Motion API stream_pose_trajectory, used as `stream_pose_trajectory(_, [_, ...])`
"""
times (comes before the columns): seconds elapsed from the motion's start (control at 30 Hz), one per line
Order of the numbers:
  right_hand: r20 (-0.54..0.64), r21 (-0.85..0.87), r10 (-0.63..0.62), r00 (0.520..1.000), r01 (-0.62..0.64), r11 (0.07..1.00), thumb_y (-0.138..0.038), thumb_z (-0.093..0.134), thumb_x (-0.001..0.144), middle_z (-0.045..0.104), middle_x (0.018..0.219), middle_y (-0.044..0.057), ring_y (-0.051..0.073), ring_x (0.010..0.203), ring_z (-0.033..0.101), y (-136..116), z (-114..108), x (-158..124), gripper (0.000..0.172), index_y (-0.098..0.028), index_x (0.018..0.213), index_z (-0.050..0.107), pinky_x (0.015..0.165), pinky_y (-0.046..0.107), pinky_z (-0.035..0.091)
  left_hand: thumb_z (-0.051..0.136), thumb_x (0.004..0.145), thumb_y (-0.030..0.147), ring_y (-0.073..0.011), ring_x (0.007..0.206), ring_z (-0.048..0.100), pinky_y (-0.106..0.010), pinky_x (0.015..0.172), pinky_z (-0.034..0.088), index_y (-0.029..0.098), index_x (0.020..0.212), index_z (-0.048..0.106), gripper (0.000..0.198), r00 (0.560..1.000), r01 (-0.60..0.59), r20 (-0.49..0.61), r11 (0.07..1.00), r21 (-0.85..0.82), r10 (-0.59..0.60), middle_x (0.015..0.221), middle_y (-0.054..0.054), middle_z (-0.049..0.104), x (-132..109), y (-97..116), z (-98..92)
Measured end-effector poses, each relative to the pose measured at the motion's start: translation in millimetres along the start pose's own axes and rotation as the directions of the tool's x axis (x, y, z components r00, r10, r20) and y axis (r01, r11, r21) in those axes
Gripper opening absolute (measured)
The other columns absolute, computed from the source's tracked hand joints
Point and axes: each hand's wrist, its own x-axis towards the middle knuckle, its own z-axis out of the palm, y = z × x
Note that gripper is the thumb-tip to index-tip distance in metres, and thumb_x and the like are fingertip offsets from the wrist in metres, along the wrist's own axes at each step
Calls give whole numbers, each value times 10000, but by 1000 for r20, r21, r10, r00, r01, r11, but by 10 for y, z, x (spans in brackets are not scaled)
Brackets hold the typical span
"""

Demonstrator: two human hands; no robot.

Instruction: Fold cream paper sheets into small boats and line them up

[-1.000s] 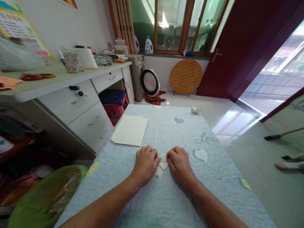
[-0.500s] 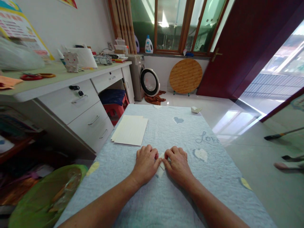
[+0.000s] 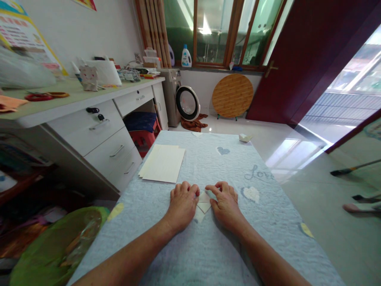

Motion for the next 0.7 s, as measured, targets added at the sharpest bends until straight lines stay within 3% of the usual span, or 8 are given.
stream_pose_trajectory(0.33, [5, 37, 5, 1000, -5, 999, -43, 572, 772, 539, 1162, 78, 273, 1052, 488, 66, -1, -12, 578, -345, 1263, 598, 931, 451, 375, 515, 895, 192, -256, 1018, 477, -391, 863, 345, 260, 984, 578, 128, 1000, -29, -5, 1000, -4, 29, 1037, -41, 549, -8, -24, 4])
stream_pose_trajectory(0.47, [7, 78, -7, 1000, 7, 997, -51, 526, 807, 575, 1090, 80, 261, 1043, 497, 40, -57, -20, 349, -247, 1071, 646, 930, 420, 372, 486, 910, 191, -250, 1008, 480, -388, 868, 346, 236, 961, 571, 108, 999, -46, -13, 999, -1, 46, 1036, -46, 559, -17, -33, 12])
stream_pose_trajectory(0.57, [15, 89, -30, 999, 28, 996, -154, 550, 866, 589, 1017, 75, 260, 1013, 500, 9, -90, -26, 129, -224, 904, 651, 926, 422, 359, 477, 910, 178, -241, 1012, 482, -383, 880, 348, 235, 973, 573, 128, 997, -74, -30, 996, -39, 73, 1042, -39, 571, -25, -43, 8])
stream_pose_trajectory(0.7, [26, 117, -73, 997, 70, 991, -236, 637, 848, 588, 995, 62, 257, 999, 496, -15, -106, -23, 31, -217, 827, 624, 919, 420, 345, 520, 899, 204, -238, 1023, 489, -385, 905, 355, 215, 1030, 577, 143, 991, -128, -49, 980, -154, 122, 1066, -47, 590, -22, -65, -5])
